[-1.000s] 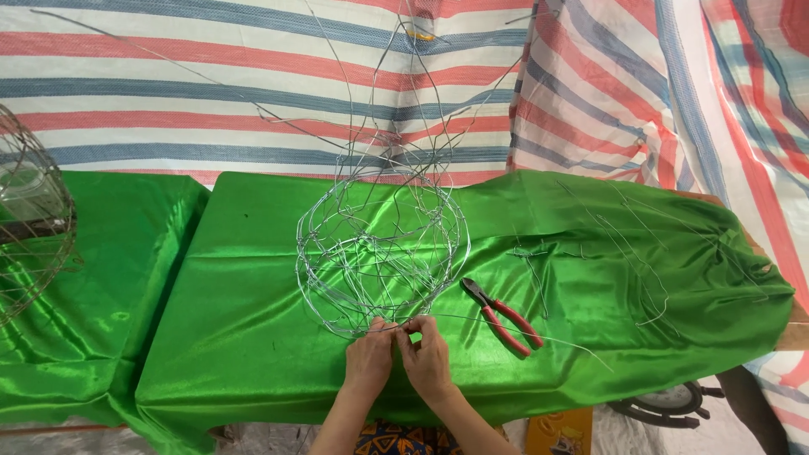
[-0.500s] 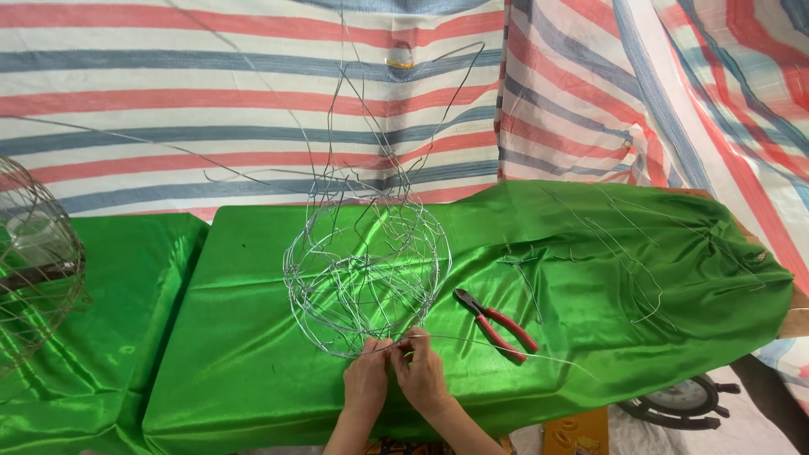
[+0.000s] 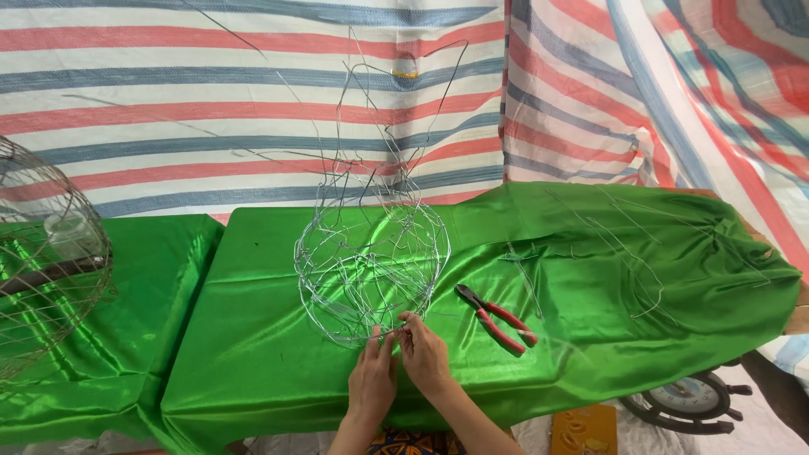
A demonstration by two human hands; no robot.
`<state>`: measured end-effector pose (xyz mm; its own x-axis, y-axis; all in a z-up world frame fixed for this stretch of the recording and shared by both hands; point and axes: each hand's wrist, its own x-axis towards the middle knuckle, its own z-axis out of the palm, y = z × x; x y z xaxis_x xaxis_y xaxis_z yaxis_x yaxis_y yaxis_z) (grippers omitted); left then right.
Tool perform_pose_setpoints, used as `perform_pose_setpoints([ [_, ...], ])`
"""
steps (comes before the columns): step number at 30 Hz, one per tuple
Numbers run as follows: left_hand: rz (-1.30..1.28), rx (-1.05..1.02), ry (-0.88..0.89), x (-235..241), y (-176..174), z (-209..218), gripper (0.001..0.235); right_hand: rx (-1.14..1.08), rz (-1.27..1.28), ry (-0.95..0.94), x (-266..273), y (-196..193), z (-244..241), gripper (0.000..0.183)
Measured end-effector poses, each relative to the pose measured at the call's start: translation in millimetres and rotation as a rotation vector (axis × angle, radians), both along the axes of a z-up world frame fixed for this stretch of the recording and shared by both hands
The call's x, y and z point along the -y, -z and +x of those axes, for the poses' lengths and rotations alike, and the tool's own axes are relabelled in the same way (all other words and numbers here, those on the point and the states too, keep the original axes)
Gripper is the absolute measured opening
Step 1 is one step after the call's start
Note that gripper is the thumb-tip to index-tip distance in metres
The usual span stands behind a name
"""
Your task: The person connects thin metal wires to a larger wire frame using their hands and pliers, weaving and securing the wires through the structure to build a cage-like object.
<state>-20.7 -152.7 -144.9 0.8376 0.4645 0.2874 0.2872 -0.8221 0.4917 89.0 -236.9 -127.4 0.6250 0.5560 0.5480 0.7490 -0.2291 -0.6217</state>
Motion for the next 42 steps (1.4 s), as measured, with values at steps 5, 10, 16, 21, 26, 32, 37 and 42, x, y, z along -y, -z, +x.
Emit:
perform_pose_setpoints([
  [5,-0.09,0.086,0.02,21.1,-4.2,-51.1,0.052,-0.068,-0.032,-0.004,1.2,-1.3,3.6,0.019],
  [10,-0.14,-0.015,-0.054,23.3,-7.2,-113.5,0.049,0.007,0.031,-0.008,-4.5,16.3,11.2,0.016],
  [16,-0.197,-0.076,-0.131,4.9,29.9,-120.0,0.049,0.034,0.022,-0.017,-1.0,13.6,9.0,0.02],
  [21,-0.176,0.107,-0.045,8.5,6.0,-81.8,0.048,-0.016,-0.004,-0.056,1.4,5.8,9.5,0.018],
  [26,-0.216,0.218,0.035,9.3,-0.9,-12.4,0.047,-0.073,-0.014,-0.081,3.1,-3.8,11.4,0.021],
  [32,-0.089,0.22,0.068,-8.0,13.5,27.6,0.043,-0.074,-0.039,-0.067,8.8,-8.2,6.9,0.021],
  [37,-0.084,0.157,0.051,-11.2,13.1,29.7,0.025,-0.189,-0.131,-0.065,9.5,-4.0,9.3,0.029],
  [42,-0.07,0.17,0.074,-15.2,19.0,28.3,0.022,-0.153,-0.107,-0.077,11.7,-3.6,8.9,0.031],
])
